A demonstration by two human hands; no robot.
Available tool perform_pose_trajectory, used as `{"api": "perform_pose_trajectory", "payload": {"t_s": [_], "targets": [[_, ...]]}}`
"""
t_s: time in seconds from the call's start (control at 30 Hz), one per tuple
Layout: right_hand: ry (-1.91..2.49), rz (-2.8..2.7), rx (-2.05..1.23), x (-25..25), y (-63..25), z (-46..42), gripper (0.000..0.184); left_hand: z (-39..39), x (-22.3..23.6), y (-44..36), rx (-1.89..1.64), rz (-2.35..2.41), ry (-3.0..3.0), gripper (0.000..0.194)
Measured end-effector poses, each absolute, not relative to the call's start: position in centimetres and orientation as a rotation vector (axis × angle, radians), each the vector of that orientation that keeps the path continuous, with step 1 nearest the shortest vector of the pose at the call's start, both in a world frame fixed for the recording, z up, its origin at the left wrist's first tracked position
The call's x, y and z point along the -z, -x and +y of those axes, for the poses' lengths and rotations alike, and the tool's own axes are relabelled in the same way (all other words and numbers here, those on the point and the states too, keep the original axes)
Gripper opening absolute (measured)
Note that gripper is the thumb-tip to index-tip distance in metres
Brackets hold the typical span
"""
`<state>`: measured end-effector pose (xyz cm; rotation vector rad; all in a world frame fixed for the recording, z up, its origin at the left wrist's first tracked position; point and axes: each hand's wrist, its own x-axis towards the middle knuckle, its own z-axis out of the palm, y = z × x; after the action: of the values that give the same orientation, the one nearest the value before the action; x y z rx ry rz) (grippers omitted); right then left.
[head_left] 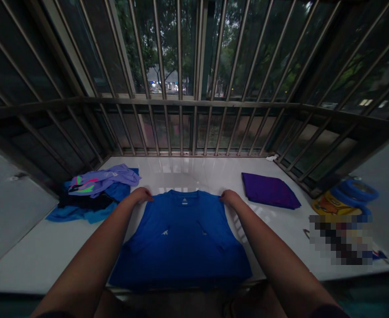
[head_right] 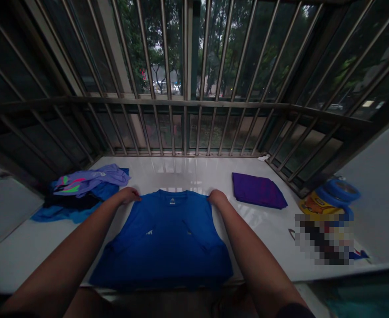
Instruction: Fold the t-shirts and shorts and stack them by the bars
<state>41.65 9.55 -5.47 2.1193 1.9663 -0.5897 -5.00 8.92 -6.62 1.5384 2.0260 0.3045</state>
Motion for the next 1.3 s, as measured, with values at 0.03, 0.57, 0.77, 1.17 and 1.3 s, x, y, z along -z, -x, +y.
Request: {"api": "perform_pose_trajectory", "payload": {"t_s": [0.03, 0.57, 0.77, 1.17, 1.3], "targets": [[-2.127, 1.962, 0.6, 5.5, -41.6, 9.8, 0.035, 9.1, 6.7, 4.9, -0.287, 2.017, -1.485, 0.035], [-2.392, 2.502, 0.638, 0.0, -43.5, 4.9, 0.019, 5.3, 3.9, 4.9, -1.067, 1.608, -1.286, 0.064], [-1.98, 2.658, 0.786, 5.4, -48.4, -8.0, 0.018, -6.7, 7.2, 8.7, -0.683, 1.547, -1.752, 0.033], [-2.334, 2.249, 0.39, 4.5, -43.4, -4.3, 0.035, -1.1, 6.2, 4.9, -0.348, 2.091, -1.804, 0.032], [-2.349, 2.224, 0.349, 5.7, -41.6, -0.5, 0.033, 1.8, 6.4, 4.0, -0.297, 2.123, -1.802, 0.036]]}}
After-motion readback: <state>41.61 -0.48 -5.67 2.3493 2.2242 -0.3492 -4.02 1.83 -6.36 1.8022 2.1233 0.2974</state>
